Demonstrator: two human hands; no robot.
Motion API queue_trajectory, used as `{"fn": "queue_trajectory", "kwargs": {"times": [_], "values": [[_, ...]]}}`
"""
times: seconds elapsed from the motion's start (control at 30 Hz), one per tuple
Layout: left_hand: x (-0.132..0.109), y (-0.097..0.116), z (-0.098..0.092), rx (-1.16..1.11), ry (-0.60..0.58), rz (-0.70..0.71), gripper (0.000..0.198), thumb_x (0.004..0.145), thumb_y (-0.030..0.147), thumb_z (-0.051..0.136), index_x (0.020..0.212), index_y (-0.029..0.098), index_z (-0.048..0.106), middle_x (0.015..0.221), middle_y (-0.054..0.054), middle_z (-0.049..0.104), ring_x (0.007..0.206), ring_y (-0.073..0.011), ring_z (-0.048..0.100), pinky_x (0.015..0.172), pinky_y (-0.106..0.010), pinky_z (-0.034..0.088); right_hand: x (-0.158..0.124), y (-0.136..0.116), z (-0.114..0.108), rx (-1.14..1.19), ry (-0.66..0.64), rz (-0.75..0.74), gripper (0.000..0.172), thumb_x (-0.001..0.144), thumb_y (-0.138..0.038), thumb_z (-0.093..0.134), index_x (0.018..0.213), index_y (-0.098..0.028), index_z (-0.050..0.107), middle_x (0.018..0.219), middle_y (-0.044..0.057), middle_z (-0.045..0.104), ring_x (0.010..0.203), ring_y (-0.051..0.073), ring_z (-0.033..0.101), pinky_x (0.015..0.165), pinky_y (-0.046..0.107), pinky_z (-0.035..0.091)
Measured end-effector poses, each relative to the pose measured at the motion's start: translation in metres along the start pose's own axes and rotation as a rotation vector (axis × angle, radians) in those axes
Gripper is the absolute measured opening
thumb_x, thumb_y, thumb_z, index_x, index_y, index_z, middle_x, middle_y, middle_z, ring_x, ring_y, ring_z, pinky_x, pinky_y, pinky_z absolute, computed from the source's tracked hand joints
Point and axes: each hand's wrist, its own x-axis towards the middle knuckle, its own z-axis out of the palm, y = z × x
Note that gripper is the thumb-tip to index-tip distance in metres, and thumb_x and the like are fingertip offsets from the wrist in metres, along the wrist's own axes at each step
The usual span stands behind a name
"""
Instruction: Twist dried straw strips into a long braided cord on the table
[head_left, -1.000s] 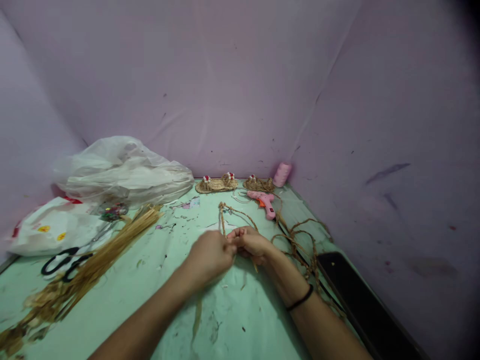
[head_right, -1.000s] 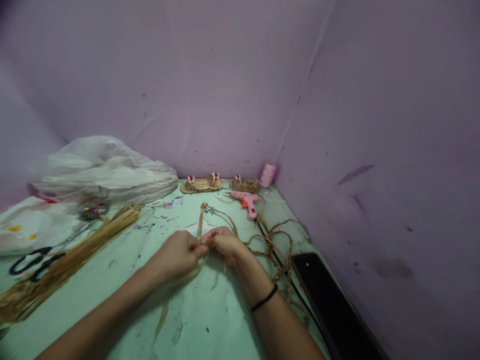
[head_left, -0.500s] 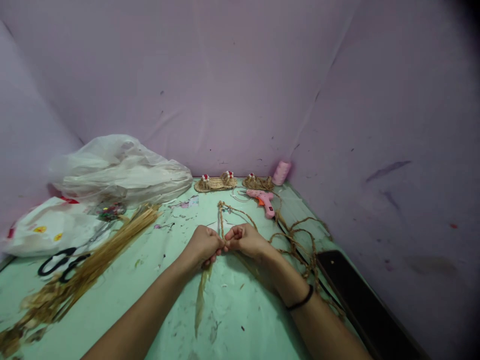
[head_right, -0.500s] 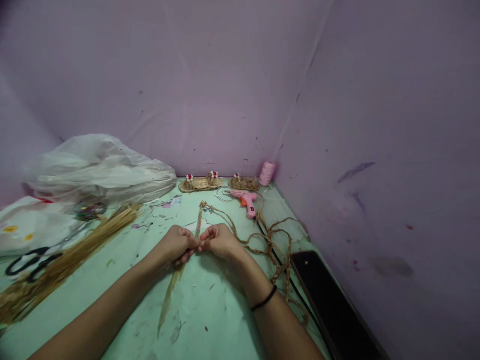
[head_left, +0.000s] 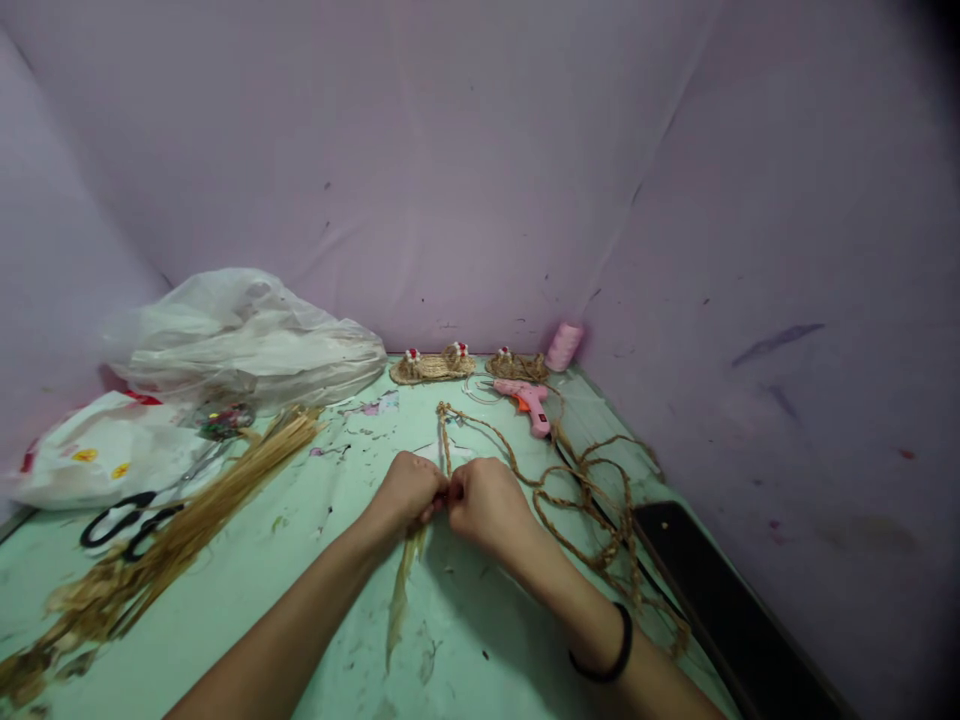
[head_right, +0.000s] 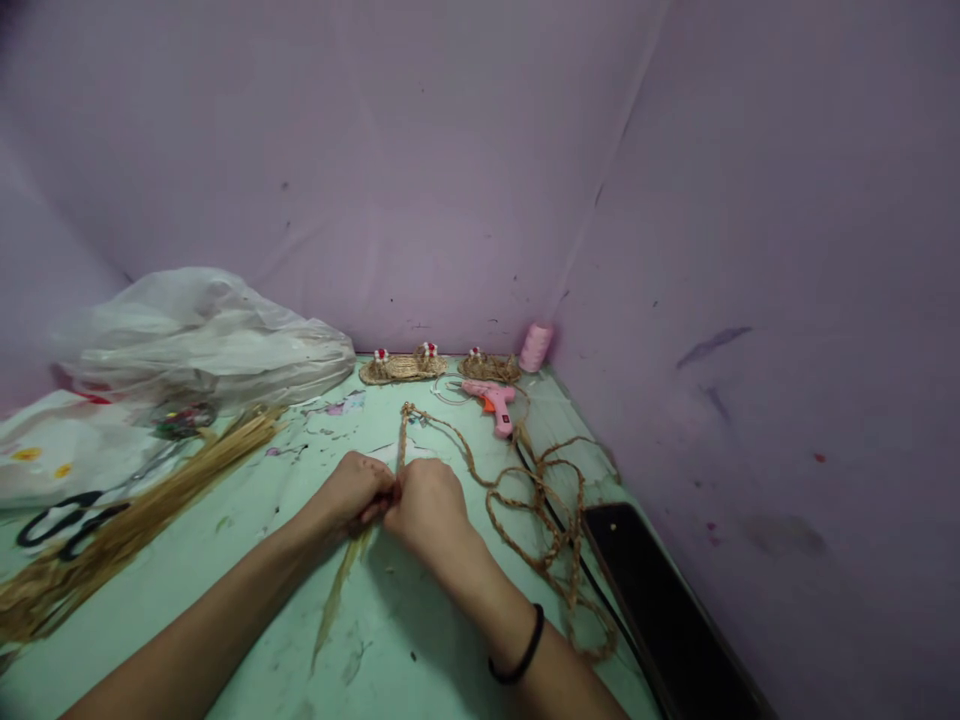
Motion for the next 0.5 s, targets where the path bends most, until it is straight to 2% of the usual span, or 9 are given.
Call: {"fn": "queue_trajectory", "kwargs": {"times": [0.1,0.2,0.27,0.37,0.43,0.5], "values": [[-0.002,0.005,-0.007,-0.029,-0.105,-0.024,0.009,0.05,0.014,0.044,0.042,0.013,0.047,0.028,0.004,0.036,0.026,-0.0043,0.025,0.031,-0.018,0.013,0.001,0.002,-0.001,0.039,-0.041,-0.076,0.018,0.059,-0.017,0.053,0.066,-0.018,0.07,0.063,0.009,0.066,0.056,0.018,0.056,0.049,0.026,0.029],[0.0,0.005,-0.012,-0.08,-0.157,-0.015,0.007,0.048,0.014,0.05,0.043,0.013,0.047,0.031,0.005,0.038,0.027,-0.0024,0.025,0.032,-0.017,0.012,0.008,0.02,-0.007,0.175,-0.13,-0.102,0.012,0.059,-0.02,0.058,0.062,-0.019,0.07,0.054,0.005,0.062,0.053,0.015,0.052,0.048,0.024,0.028],[0.001,0.003,-0.014,-0.101,-0.175,-0.014,0.005,0.048,0.015,0.051,0.045,0.012,0.048,0.033,0.005,0.04,0.028,-0.0019,0.025,0.032,-0.017,0.012,0.016,0.034,-0.01,0.346,-0.146,0.001,0.01,0.06,-0.022,0.059,0.059,-0.016,0.067,0.051,0.003,0.059,0.051,0.013,0.05,0.046,0.023,0.029],[0.002,0.002,-0.016,-0.109,-0.199,-0.009,0.004,0.048,0.016,0.051,0.048,0.012,0.05,0.035,0.004,0.042,0.028,-0.0018,0.026,0.032,-0.017,0.012,0.025,0.044,-0.01,0.709,-0.121,0.235,0.008,0.065,-0.018,0.055,0.061,-0.014,0.061,0.057,0.003,0.06,0.05,0.01,0.051,0.047,0.02,0.036],[0.001,0.002,-0.016,-0.11,-0.211,-0.004,0.005,0.048,0.017,0.051,0.048,0.012,0.05,0.035,0.005,0.041,0.027,-0.0018,0.025,0.032,-0.017,0.012,0.025,0.039,-0.008,0.921,-0.227,0.353,0.006,0.067,-0.013,0.052,0.064,-0.013,0.057,0.058,0.002,0.059,0.049,0.01,0.051,0.049,0.021,0.04],[0.001,0.001,-0.016,-0.103,-0.217,0.004,0.005,0.048,0.017,0.049,0.048,0.012,0.05,0.034,0.005,0.04,0.027,-0.002,0.025,0.032,-0.017,0.012,0.022,0.028,-0.004,1.061,-0.379,0.393,0.008,0.067,-0.009,0.049,0.064,-0.014,0.054,0.053,0.001,0.056,0.047,0.009,0.052,0.05,0.022,0.042]]}}
